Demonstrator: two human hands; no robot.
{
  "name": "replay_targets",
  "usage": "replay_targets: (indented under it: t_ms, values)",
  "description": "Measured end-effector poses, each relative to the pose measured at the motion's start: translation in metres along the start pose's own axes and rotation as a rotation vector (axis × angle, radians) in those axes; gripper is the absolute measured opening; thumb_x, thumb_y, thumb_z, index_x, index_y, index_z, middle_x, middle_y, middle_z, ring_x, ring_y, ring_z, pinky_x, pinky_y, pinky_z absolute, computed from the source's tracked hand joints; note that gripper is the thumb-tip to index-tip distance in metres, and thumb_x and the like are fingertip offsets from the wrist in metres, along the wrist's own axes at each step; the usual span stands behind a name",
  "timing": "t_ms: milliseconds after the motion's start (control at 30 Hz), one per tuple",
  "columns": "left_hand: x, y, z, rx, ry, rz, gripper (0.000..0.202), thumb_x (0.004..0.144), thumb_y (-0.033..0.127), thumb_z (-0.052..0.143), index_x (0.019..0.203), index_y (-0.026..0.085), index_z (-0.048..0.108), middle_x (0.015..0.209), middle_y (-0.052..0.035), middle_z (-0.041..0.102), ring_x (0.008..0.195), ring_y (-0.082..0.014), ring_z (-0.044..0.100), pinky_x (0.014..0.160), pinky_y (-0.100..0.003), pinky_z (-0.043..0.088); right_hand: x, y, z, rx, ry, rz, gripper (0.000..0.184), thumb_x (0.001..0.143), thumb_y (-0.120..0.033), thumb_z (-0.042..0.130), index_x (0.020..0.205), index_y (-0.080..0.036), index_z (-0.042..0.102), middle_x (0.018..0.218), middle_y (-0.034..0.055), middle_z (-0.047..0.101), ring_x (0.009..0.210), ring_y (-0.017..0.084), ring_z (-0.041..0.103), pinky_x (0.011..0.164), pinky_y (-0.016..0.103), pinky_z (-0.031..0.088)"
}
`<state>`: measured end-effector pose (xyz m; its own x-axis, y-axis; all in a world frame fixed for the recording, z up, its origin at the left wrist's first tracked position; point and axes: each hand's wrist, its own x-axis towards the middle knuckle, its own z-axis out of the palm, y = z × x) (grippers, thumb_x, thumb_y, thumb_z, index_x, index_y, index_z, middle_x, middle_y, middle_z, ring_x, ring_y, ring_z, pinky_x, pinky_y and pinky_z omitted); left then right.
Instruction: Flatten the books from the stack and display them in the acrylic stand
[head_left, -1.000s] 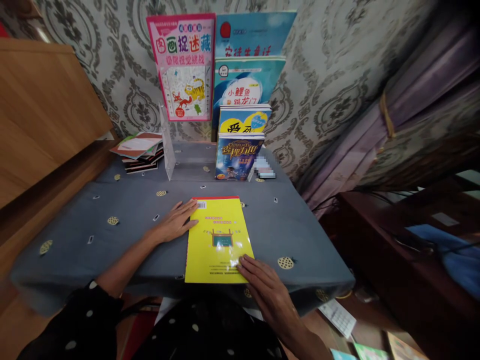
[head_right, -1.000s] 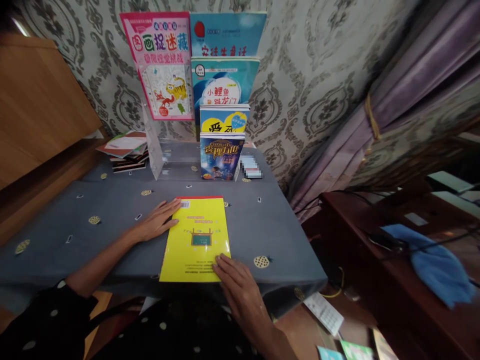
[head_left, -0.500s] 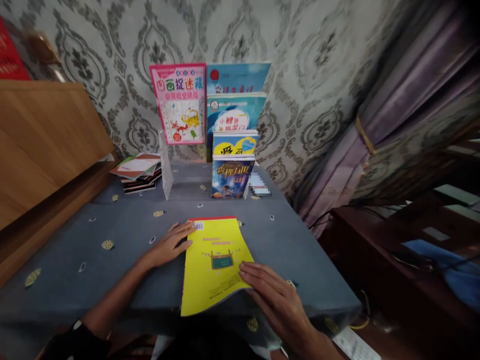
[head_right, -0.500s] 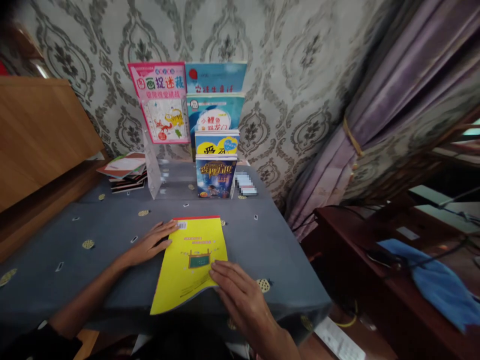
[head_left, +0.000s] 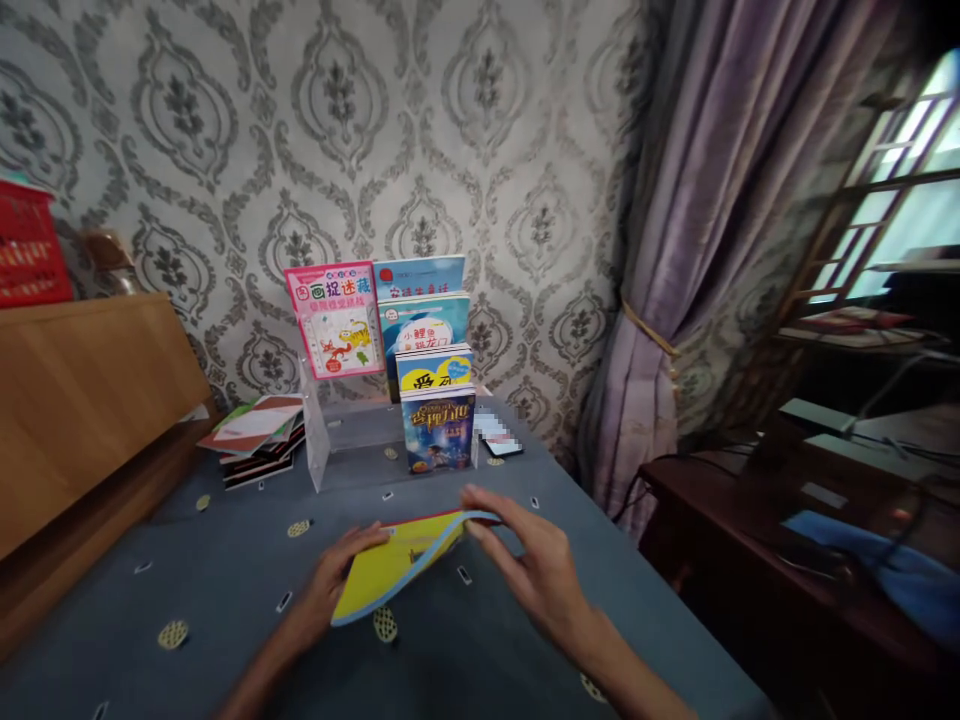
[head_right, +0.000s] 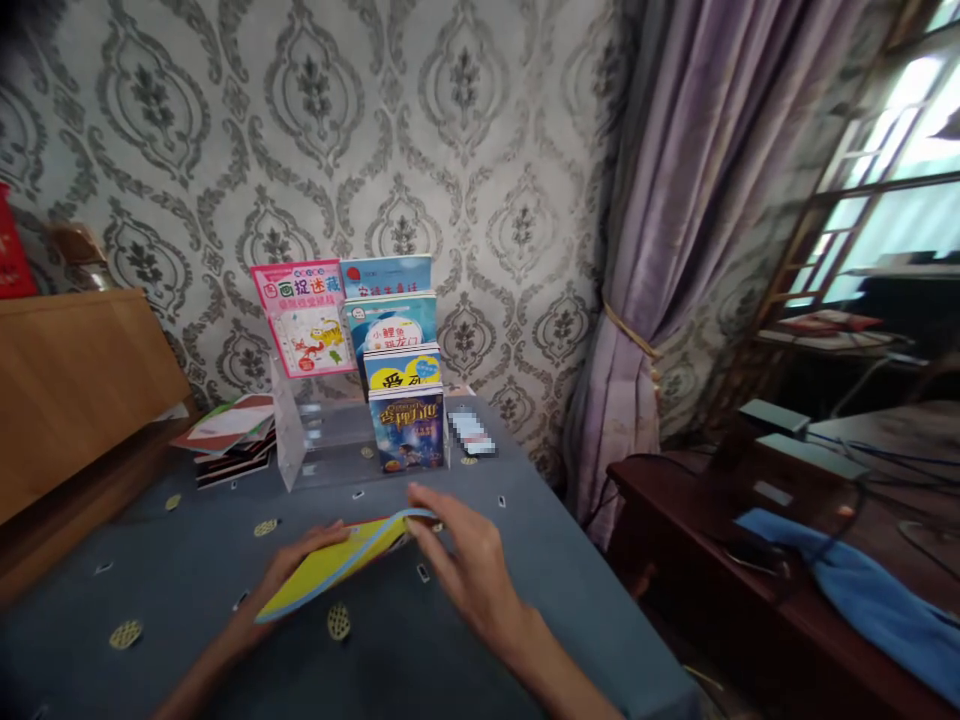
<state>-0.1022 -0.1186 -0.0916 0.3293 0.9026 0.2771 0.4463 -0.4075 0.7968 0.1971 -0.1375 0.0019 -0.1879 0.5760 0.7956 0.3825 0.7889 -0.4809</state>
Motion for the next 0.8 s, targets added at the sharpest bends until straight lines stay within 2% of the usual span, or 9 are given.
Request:
replay_targets:
  t_ms: [67, 133, 233, 300, 367, 467, 600, 700, 800]
  values:
    - [0.006, 0.008, 0.000, -0.049, 0.032, -0.024, 0.052, 0.087, 0.061, 0.052, 0.121, 0.025, 0.069, 0.135, -0.0062, 0.062, 0.130, -0.0327, 0.052, 0.116, -0.047, 0.030, 0.000, 0.012, 0.006, 0.113, 0.016, 0.153, 0.040, 0.094, -0.031, 0.058, 0.133, -0.024, 0.054, 0.109, 0.0074, 0.074, 0.084, 0.018, 0.074, 0.075, 0.028, 0.061]
    - [0.013, 0.016, 0.000, -0.082, 0.104, -0.079, 0.053, 0.087, 0.062, 0.051, 0.114, 0.021, 0.072, 0.123, -0.0087, 0.069, 0.120, -0.0327, 0.059, 0.109, -0.047, 0.039, -0.005, 0.026, 0.014, 0.183, -0.005, 0.278, 0.042, 0.092, -0.037, 0.060, 0.132, -0.023, 0.056, 0.110, 0.0079, 0.074, 0.086, 0.020, 0.074, 0.074, 0.030, 0.061]
    - [0.023, 0.026, 0.003, -0.111, 0.250, -0.147, 0.058, 0.080, 0.069, 0.056, 0.095, 0.016, 0.074, 0.096, -0.0092, 0.075, 0.096, -0.0311, 0.067, 0.091, -0.043, 0.051, -0.014, 0.043, 0.025, 0.179, -0.054, 0.355, 0.034, 0.091, -0.042, 0.058, 0.117, -0.022, 0.067, 0.105, 0.0080, 0.075, 0.091, 0.023, 0.073, 0.077, 0.034, 0.060]
    - [0.028, 0.034, 0.006, -0.160, 0.288, -0.140, 0.058, 0.077, 0.070, 0.059, 0.091, 0.016, 0.074, 0.091, -0.0083, 0.075, 0.090, -0.0293, 0.067, 0.086, -0.040, 0.053, -0.017, 0.050, 0.028, 0.151, -0.075, 0.371, 0.031, 0.093, -0.043, 0.053, 0.106, -0.022, 0.071, 0.096, 0.0070, 0.076, 0.087, 0.023, 0.072, 0.075, 0.034, 0.059]
    - [0.030, 0.043, 0.009, -0.229, 0.274, -0.116, 0.054, 0.079, 0.067, 0.060, 0.095, 0.017, 0.072, 0.099, -0.0084, 0.074, 0.096, -0.0286, 0.067, 0.089, -0.038, 0.053, -0.016, 0.052, 0.029, 0.145, -0.065, 0.387, 0.031, 0.093, -0.045, 0.051, 0.098, -0.021, 0.072, 0.087, 0.0059, 0.075, 0.081, 0.023, 0.071, 0.073, 0.034, 0.058]
    - [0.028, 0.059, 0.012, -0.359, 0.248, -0.118, 0.052, 0.081, 0.062, 0.062, 0.107, 0.018, 0.067, 0.106, -0.0087, 0.073, 0.099, -0.0285, 0.067, 0.088, -0.037, 0.054, -0.009, 0.049, 0.027, 0.244, -0.014, 0.462, 0.031, 0.090, -0.050, 0.055, 0.093, -0.021, 0.067, 0.087, 0.0061, 0.074, 0.079, 0.024, 0.070, 0.069, 0.033, 0.057]
    - [0.019, 0.064, 0.015, -0.518, 0.255, -0.288, 0.066, 0.079, 0.062, 0.065, 0.130, 0.022, 0.047, 0.095, -0.0062, 0.074, 0.081, -0.0267, 0.071, 0.067, -0.034, 0.057, -0.003, 0.048, 0.028, 0.514, -0.053, 0.638, 0.036, 0.086, -0.055, 0.057, 0.102, -0.022, 0.057, 0.091, 0.0071, 0.075, 0.070, 0.024, 0.071, 0.062, 0.035, 0.058]
    - [0.008, 0.053, 0.015, -0.389, 0.191, -0.418, 0.068, 0.082, 0.062, 0.058, 0.134, 0.022, 0.039, 0.082, -0.0028, 0.071, 0.066, -0.0237, 0.069, 0.056, -0.030, 0.052, -0.006, 0.057, 0.033, 0.402, -0.244, 0.713, 0.030, 0.086, -0.046, 0.058, 0.102, -0.021, 0.056, 0.084, 0.0061, 0.075, 0.068, 0.024, 0.071, 0.059, 0.032, 0.054]
    - [-0.003, 0.041, 0.013, 0.054, 0.089, -0.448, 0.051, 0.087, 0.052, 0.052, 0.125, 0.019, 0.049, 0.067, 0.0005, 0.064, 0.062, -0.0214, 0.065, 0.054, -0.027, 0.045, -0.014, 0.068, 0.042, -0.014, -0.470, 0.726, 0.025, 0.084, -0.029, 0.059, 0.105, -0.017, 0.059, 0.081, 0.0058, 0.074, 0.075, 0.024, 0.070, 0.060, 0.028, 0.046]
